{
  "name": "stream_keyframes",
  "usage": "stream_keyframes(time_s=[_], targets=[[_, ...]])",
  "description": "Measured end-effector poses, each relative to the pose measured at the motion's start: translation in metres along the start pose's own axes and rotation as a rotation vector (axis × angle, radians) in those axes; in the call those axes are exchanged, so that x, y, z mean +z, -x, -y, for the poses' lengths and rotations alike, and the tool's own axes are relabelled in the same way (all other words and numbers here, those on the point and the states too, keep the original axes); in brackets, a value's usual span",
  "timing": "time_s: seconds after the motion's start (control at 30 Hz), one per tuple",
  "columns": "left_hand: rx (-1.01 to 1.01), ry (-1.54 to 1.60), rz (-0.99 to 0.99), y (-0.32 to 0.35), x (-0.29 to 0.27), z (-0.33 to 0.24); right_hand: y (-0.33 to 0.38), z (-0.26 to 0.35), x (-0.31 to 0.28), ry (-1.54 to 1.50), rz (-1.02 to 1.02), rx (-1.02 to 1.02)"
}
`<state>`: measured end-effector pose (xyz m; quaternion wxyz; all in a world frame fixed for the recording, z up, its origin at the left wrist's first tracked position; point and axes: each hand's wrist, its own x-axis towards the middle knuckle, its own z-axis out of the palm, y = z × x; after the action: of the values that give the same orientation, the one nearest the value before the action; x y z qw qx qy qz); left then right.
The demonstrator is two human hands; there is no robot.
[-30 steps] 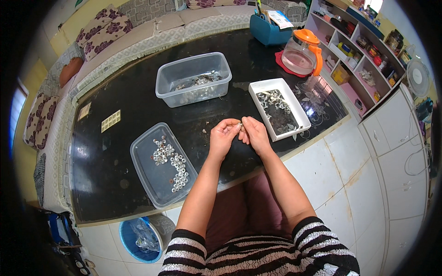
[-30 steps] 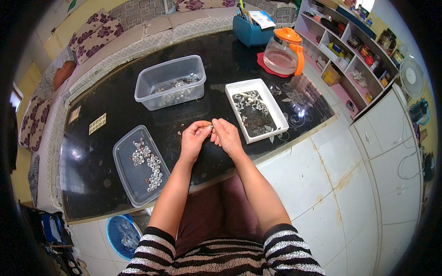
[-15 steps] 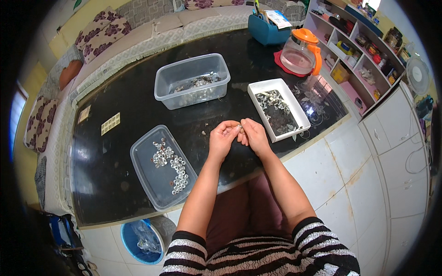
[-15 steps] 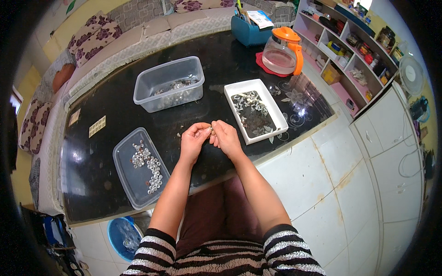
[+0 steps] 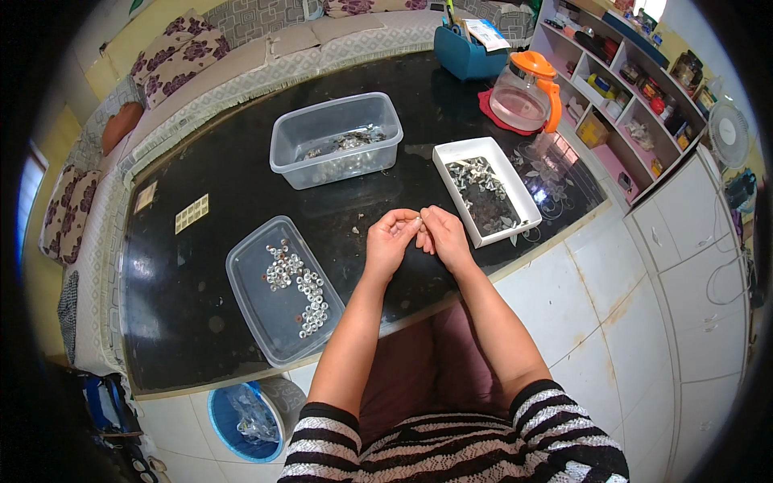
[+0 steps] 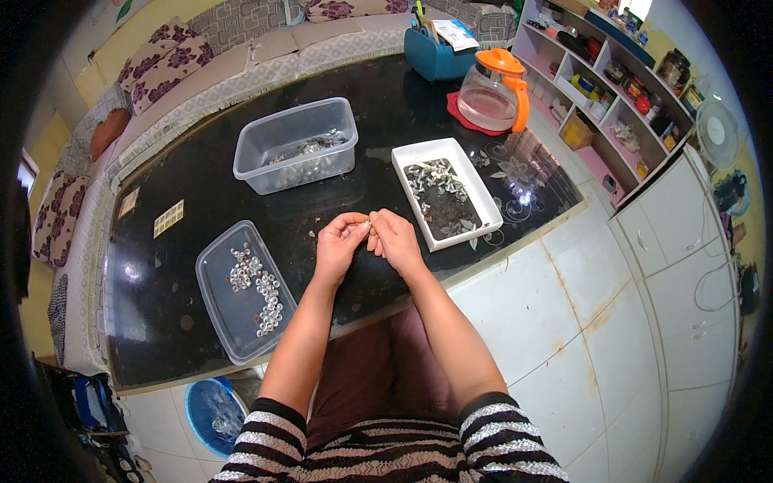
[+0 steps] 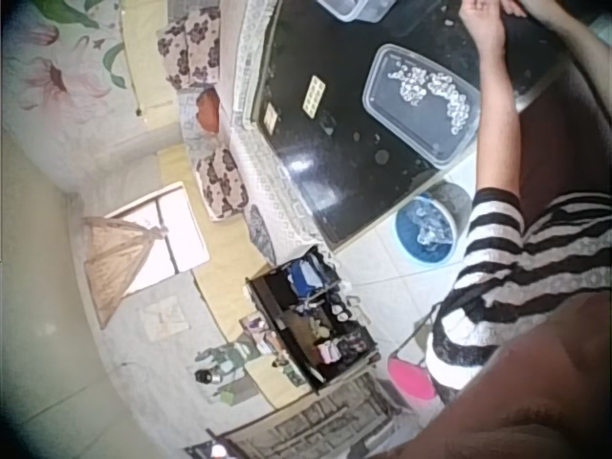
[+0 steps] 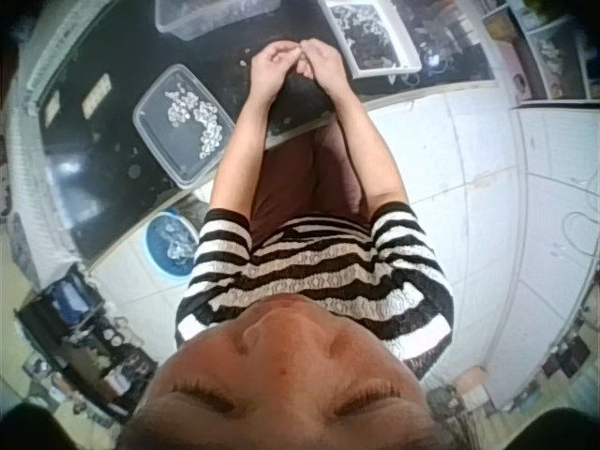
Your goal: The person assembles small white and black components by hand, picking them from separate containers on a table and joining them together.
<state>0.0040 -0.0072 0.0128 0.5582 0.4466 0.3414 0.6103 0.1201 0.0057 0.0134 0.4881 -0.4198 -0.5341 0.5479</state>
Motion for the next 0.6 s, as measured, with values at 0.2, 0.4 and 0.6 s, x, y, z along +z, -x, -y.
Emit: stream_keyframes(time_s=[0.2, 0.4, 0.6], targets=[[-0.004, 0.002, -0.005, 0.0006, -0.0007, 0.0008, -0.0003, -0.0024, 0.0005, -0.005, 0.008, -0.005], [0.004, -0.012, -0.009, -0.0010, -0.0019, 0.0054, 0.0001, -0.0006, 0.0011, -0.011, -0.001, 0.004], [-0.009, -0.006, 0.008, 0.0006, -0.0008, 0.0014, 0.0007, -0.0003, -0.0024, 0.002, 0.028, 0.035]])
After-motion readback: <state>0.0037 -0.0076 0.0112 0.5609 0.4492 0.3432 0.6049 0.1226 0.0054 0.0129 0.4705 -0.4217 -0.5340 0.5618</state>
